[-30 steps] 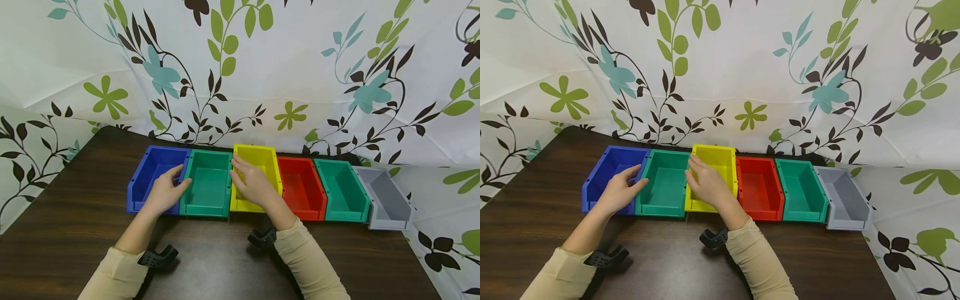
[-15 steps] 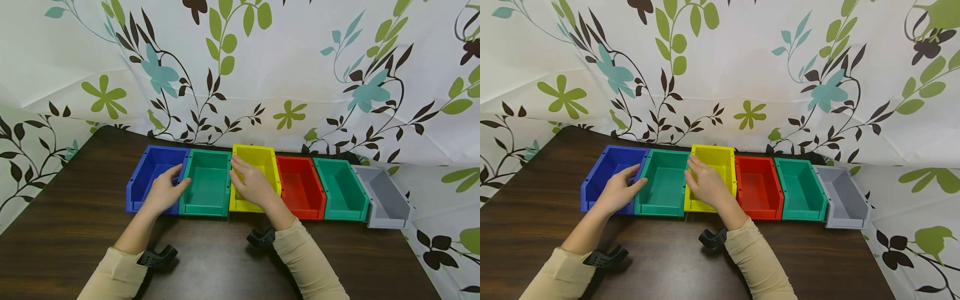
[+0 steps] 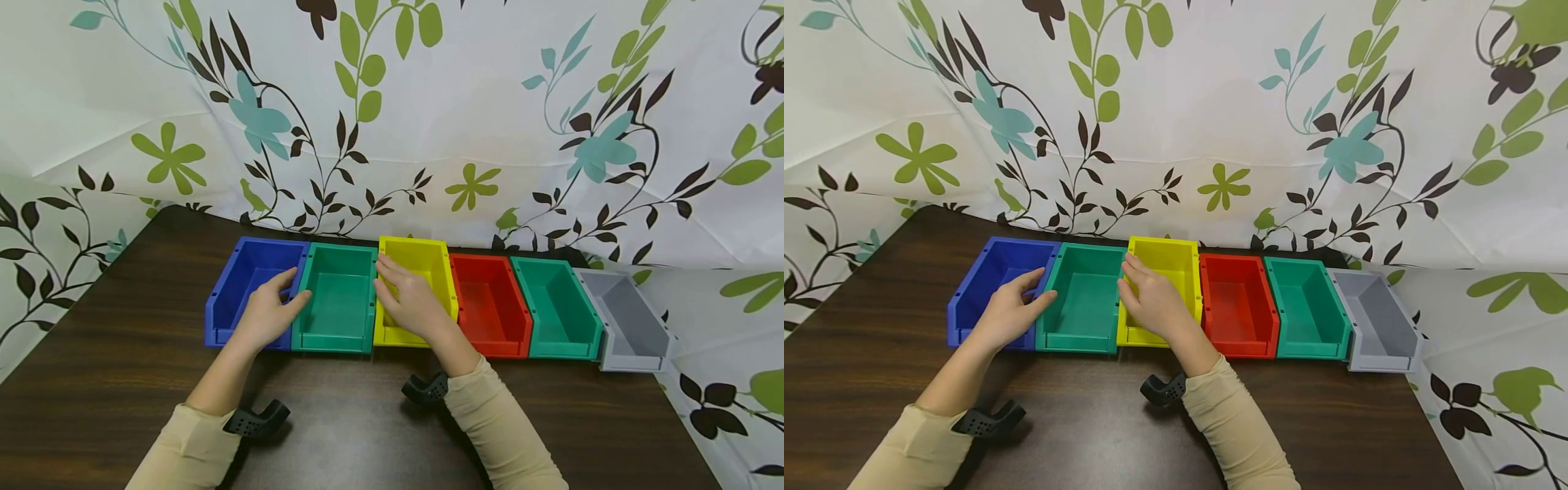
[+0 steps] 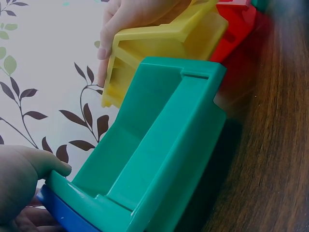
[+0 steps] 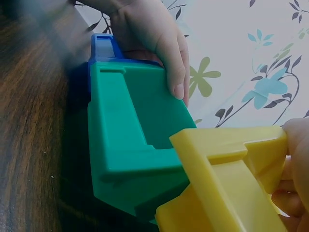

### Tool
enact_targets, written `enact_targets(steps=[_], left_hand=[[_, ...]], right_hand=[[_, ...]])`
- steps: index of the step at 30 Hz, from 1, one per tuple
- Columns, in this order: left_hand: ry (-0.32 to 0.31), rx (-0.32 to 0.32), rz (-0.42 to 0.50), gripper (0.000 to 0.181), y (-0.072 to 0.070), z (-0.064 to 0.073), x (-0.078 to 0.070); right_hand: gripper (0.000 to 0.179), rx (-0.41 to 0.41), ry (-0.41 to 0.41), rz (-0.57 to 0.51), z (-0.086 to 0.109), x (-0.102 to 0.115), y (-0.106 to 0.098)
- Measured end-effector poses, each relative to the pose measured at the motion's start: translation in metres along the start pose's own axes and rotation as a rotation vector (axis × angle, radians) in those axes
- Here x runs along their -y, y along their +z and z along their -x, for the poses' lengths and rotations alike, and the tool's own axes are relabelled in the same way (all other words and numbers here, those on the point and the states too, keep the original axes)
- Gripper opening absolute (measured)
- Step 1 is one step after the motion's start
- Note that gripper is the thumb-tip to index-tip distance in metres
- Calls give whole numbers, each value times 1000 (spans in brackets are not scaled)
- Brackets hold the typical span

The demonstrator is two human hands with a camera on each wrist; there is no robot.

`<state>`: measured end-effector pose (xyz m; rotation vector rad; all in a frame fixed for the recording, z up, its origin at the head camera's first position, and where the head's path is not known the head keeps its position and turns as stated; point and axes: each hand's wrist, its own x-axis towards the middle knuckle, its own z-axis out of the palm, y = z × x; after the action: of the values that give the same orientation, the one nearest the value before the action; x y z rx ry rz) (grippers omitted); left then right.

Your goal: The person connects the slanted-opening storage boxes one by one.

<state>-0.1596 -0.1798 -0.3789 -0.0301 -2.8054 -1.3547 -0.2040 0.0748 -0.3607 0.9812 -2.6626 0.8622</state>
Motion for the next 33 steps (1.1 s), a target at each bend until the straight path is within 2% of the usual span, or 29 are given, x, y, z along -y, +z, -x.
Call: enact_targets(steps=[33], left_hand=[[6, 9, -8, 62, -2, 2, -3]], right_hand=[[45, -12, 31, -47, 6, -6, 10]])
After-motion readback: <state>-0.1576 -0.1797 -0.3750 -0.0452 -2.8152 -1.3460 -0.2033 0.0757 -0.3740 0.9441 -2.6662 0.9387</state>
